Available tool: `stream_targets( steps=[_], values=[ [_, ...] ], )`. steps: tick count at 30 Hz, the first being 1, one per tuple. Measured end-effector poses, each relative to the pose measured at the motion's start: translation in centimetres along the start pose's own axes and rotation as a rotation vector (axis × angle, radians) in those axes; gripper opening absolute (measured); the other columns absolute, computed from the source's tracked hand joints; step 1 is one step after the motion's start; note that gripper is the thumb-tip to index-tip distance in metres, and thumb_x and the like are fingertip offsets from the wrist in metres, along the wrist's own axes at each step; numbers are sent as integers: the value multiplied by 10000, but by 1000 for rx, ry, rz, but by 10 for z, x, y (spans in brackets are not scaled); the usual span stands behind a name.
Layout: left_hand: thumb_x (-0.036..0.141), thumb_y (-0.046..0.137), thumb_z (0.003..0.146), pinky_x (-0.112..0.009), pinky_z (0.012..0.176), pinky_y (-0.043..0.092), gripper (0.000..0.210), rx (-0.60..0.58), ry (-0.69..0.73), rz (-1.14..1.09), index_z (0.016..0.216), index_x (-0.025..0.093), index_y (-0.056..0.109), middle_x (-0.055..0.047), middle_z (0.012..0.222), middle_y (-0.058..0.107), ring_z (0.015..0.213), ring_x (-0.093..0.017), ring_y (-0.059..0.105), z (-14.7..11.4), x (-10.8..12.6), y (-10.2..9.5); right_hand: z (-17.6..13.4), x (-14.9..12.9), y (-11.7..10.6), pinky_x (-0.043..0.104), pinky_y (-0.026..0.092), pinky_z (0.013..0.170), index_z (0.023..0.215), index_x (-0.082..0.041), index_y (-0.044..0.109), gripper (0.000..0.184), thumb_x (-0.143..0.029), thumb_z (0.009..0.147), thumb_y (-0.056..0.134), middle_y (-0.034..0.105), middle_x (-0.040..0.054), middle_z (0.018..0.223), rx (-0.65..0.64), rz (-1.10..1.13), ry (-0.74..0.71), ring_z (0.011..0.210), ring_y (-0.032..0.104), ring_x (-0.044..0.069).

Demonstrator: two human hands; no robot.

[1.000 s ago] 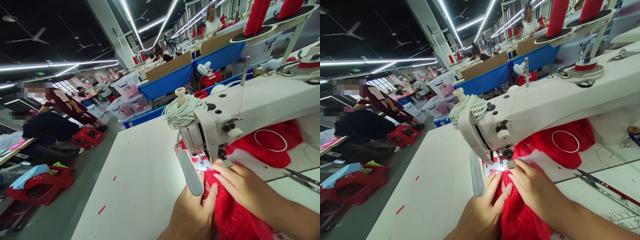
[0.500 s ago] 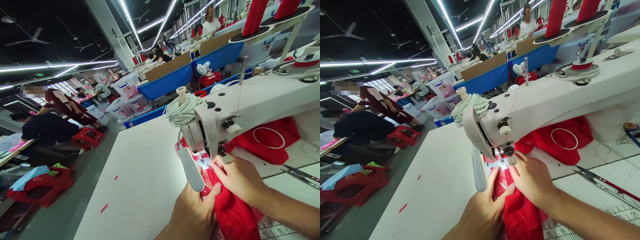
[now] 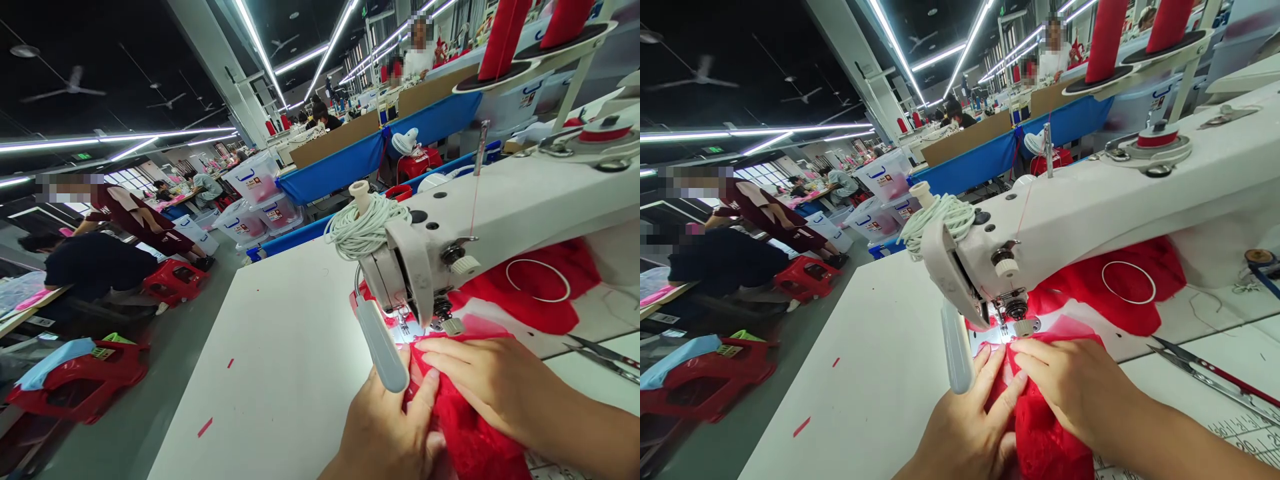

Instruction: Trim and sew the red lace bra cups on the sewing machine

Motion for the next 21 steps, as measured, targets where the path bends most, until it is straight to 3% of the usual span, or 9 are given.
stream_targets(
  steps=[3,8,15,21],
  values=[
    [495,299,978,-336,839,591,555,-43,-26,31,1231,121,622,-138,1191,682,1060,-268,671,-1,-3,1,-5,3,6,308,493,579,1092,-184,647,450,-16,801,347,721,37,1046,20,0,-13,725,663,180],
    [543,268,968,-369,872,572,595,-55,-10,81,1214,152,643,-141,1215,669,1074,-281,661,-2,-5,1,-6,3,10,312,476,552,1080,-162,653,366,-73,902,346,724,56,1001,35,-38,-54,693,649,177],
    [588,135,957,-401,998,489,708,-46,-18,103,1287,171,601,-128,1270,638,1151,-272,613,-6,-6,6,-1,3,4,317,488,538,1075,-165,658,442,8,801,358,724,27,1022,-10,-128,-71,706,658,180],
    [574,169,962,-411,1005,484,664,-75,-18,77,1293,191,598,-141,1259,641,1157,-272,608,-3,-8,5,7,-1,0,312,461,512,993,-131,665,415,21,793,335,725,89,1000,100,-167,-70,642,637,176]
  ],
)
Point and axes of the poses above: each hand's wrist, its own z-axis towards the middle knuckle, its own y-axis out of the palm, x = y × z, the point moved 2 cm from there along z, towards the middle knuckle
